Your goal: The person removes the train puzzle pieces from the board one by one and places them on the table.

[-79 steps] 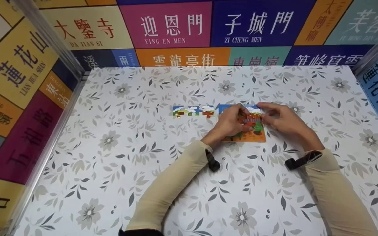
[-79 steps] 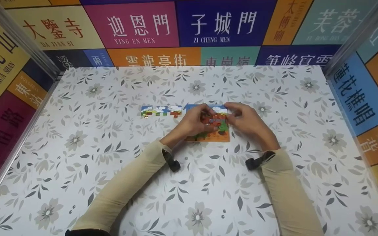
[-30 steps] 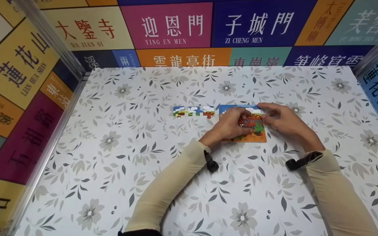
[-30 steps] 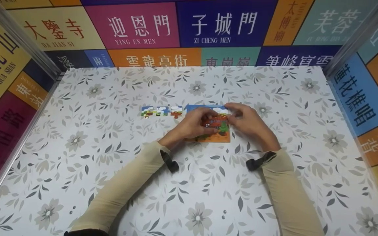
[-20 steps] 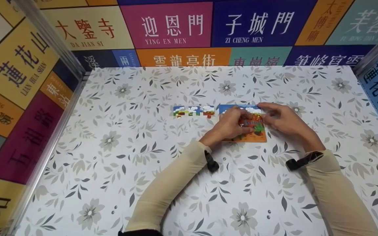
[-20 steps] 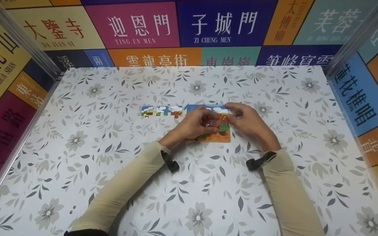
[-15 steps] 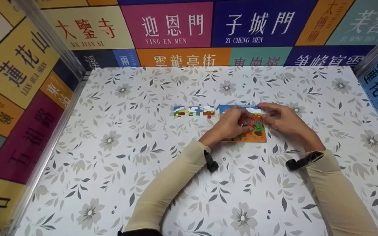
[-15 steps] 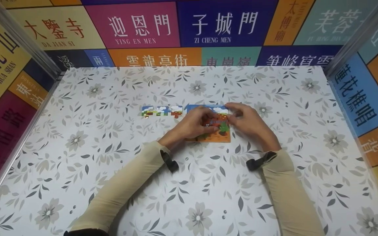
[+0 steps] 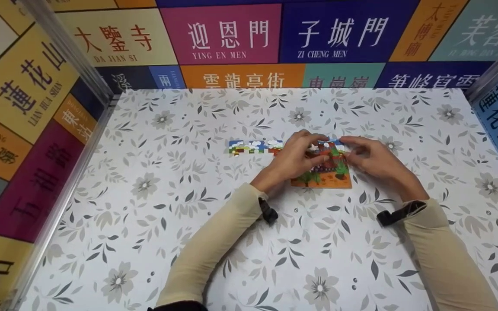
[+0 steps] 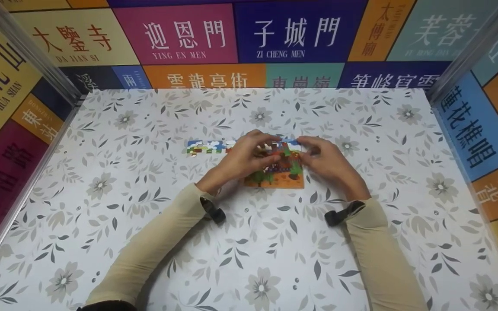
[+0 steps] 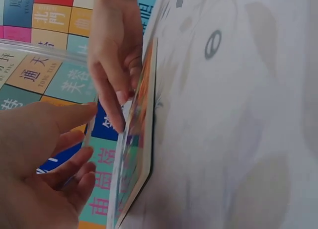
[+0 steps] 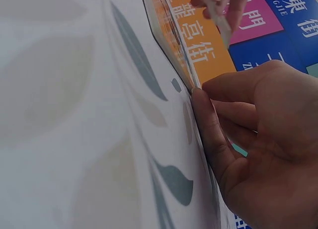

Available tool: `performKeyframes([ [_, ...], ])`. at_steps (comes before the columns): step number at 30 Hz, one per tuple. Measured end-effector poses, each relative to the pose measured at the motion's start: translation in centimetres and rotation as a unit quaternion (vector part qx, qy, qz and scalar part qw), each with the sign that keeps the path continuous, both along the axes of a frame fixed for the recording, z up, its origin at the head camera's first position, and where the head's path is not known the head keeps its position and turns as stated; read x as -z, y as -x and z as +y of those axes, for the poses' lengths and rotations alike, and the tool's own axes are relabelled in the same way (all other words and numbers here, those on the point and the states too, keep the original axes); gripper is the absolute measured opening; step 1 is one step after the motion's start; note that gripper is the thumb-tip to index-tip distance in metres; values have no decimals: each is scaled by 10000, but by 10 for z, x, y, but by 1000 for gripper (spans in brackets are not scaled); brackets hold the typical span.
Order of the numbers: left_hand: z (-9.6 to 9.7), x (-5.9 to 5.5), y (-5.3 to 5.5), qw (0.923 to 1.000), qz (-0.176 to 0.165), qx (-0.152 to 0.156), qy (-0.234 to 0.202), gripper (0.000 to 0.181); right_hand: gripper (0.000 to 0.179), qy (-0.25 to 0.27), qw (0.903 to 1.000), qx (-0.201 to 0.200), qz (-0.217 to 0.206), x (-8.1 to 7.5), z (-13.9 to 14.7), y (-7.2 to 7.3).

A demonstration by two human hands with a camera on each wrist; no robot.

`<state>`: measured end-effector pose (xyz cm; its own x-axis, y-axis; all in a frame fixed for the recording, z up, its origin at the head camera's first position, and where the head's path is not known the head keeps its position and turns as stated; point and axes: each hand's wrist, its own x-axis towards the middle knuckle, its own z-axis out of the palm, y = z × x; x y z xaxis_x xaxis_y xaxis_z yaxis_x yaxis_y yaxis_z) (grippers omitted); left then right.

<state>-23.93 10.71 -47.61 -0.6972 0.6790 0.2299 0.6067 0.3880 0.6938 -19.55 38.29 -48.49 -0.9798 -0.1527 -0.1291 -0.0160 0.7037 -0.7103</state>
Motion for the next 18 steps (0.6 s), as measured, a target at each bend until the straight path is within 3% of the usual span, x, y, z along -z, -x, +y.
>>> performKeyframes([
  [13, -31, -9, 0, 9992, 160, -329, -139, 32, 53, -45, 9998, 130, -176, 0, 0, 0],
  [18, -43, -9, -1, 9990, 252, -373, 59, 33, 54, 46, 9999, 53, -114, 1, 1, 0],
])
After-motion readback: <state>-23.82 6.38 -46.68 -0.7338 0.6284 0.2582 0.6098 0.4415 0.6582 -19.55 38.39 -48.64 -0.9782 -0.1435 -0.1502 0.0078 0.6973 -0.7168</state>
